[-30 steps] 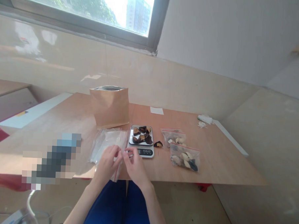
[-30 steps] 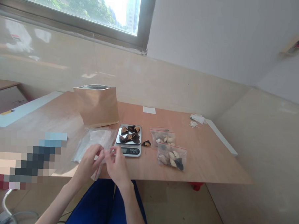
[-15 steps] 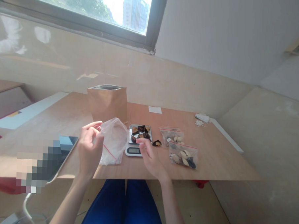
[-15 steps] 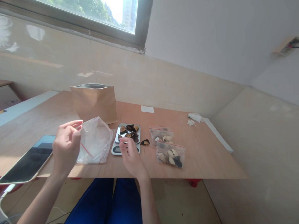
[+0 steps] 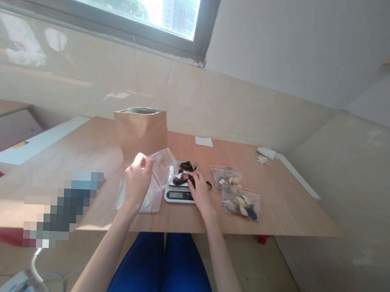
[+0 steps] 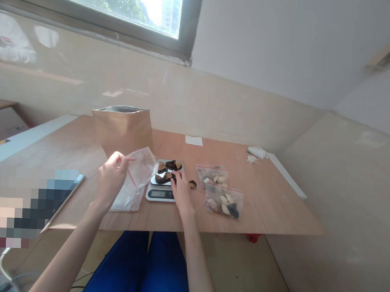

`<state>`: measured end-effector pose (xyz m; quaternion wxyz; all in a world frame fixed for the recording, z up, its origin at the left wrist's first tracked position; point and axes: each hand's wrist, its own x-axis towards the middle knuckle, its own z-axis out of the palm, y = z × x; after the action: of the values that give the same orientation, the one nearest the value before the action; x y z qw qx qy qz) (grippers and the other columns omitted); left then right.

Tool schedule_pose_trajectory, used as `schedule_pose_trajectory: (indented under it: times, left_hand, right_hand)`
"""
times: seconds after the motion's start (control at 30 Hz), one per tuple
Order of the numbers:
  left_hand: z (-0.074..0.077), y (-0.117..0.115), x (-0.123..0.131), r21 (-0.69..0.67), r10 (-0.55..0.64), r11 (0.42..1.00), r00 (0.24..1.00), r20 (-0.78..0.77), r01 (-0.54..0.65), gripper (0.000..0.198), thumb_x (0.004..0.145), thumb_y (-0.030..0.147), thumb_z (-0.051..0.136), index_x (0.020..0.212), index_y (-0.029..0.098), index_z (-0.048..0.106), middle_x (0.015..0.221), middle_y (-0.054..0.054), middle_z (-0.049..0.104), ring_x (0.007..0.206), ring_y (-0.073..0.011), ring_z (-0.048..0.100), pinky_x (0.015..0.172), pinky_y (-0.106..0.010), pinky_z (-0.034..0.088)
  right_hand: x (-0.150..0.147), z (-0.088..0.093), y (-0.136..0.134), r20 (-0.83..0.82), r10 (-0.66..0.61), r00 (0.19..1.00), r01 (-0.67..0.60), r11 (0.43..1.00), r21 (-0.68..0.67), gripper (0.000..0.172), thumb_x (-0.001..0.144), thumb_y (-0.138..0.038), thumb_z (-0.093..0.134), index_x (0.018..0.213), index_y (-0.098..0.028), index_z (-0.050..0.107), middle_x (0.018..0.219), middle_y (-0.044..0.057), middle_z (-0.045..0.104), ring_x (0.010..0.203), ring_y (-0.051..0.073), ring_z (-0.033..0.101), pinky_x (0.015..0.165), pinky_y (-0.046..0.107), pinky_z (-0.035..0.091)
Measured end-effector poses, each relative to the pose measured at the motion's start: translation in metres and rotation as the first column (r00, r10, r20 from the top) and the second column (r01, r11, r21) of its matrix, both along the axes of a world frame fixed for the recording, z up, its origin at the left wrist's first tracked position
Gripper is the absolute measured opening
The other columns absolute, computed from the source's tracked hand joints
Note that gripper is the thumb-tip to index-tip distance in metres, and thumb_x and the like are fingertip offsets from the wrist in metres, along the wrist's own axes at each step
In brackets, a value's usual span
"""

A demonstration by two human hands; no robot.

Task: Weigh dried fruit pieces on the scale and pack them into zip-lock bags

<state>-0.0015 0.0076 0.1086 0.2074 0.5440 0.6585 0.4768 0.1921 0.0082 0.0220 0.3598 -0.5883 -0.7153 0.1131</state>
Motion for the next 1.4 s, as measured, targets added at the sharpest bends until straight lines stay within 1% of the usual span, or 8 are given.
schedule_pose_trajectory:
  times: [0.3,0.47,0.57,0.7,0.9,1.07,1.27,1.4]
  left_hand:
    - [-0.013,0.006,0.008,-0.088,-0.016,0.996,1.000,0.018,0.018,0.018,0.082,0.027,0.039,0.066,0.022,0.044,0.066,0.001,0.054,0.065,-0.0160,0.051,0.061,-0.026,0.034]
    - [-0.015,0.007,0.014,-0.020,0.006,1.000,1.000,-0.024,-0.006,0.023,0.080,0.022,0.041,0.058,0.022,0.033,0.068,0.002,0.041,0.060,-0.0134,0.042,0.059,-0.026,0.034]
    - [-0.016,0.008,0.016,0.005,-0.008,1.000,1.000,-0.009,0.008,0.024,0.078,0.020,0.043,0.057,0.022,0.032,0.066,0.002,0.040,0.060,-0.0135,0.042,0.059,-0.026,0.034]
    - [-0.019,0.011,0.020,0.015,-0.044,0.999,0.999,-0.016,0.044,0.020,0.075,0.021,0.045,0.058,0.023,0.035,0.068,0.000,0.046,0.066,-0.0162,0.048,0.065,-0.027,0.037]
    - [-0.018,0.010,0.021,0.036,-0.081,0.996,0.993,0.082,0.078,0.021,0.074,0.028,0.044,0.056,0.024,0.035,0.071,-0.004,0.058,0.095,-0.0233,0.057,0.076,-0.029,0.039]
    - [-0.021,0.006,0.008,-0.018,-0.009,1.000,0.996,0.084,0.011,0.025,0.078,0.029,0.039,0.056,0.023,0.031,0.054,0.004,0.044,0.062,-0.0163,0.050,0.059,-0.026,0.035]
    - [-0.030,0.002,-0.004,-0.075,0.067,0.996,0.989,0.130,-0.057,0.026,0.081,0.036,0.038,0.059,0.023,0.035,0.055,0.004,0.043,0.056,-0.0152,0.043,0.054,-0.026,0.031]
    - [-0.030,-0.001,-0.008,-0.077,0.051,0.996,0.982,0.179,-0.038,0.025,0.081,0.037,0.038,0.061,0.022,0.037,0.065,0.002,0.055,0.057,-0.0147,0.044,0.054,-0.026,0.032]
  right_hand:
    - [0.008,-0.003,0.002,-0.001,-0.104,0.995,0.103,0.992,0.071,0.017,0.090,-0.024,0.041,0.099,-0.017,0.054,0.100,0.011,0.059,0.097,0.023,0.055,0.087,0.039,0.045]
    - [0.010,0.005,0.009,-0.055,-0.150,0.987,0.152,0.988,0.034,0.013,0.087,-0.019,0.038,0.086,-0.019,0.051,0.088,0.009,0.061,0.083,0.022,0.058,0.077,0.038,0.047]
    - [0.004,0.023,0.008,-0.282,-0.136,0.950,0.151,0.988,0.030,0.009,0.085,-0.024,0.042,0.082,-0.020,0.050,0.083,0.006,0.061,0.074,0.018,0.059,0.068,0.031,0.048]
    - [-0.019,0.062,0.004,-0.591,-0.095,0.801,0.047,0.994,-0.097,0.017,0.085,-0.033,0.046,0.093,-0.020,0.052,0.077,0.000,0.060,0.048,0.011,0.053,0.044,0.022,0.042]
    - [-0.050,0.104,0.005,-0.349,0.031,0.936,-0.041,0.999,-0.021,0.021,0.082,-0.036,0.056,0.097,-0.022,0.059,0.086,0.001,0.066,0.074,0.014,0.061,0.070,0.027,0.048]
    - [-0.036,0.078,0.012,-0.252,-0.014,0.968,0.075,0.969,0.234,0.030,0.094,-0.029,0.033,0.093,-0.020,0.062,0.096,0.006,0.065,0.094,0.018,0.057,0.087,0.033,0.043]
    - [-0.027,0.012,0.021,0.046,0.182,0.982,-0.185,0.980,0.067,0.035,0.089,-0.025,0.044,0.121,-0.015,0.053,0.126,0.014,0.053,0.121,0.023,0.044,0.102,0.041,0.037]
    - [-0.036,-0.002,0.023,0.213,0.137,0.967,-0.145,0.989,0.022,0.046,0.086,-0.028,0.050,0.130,-0.014,0.046,0.135,0.016,0.045,0.124,0.028,0.039,0.102,0.047,0.035]
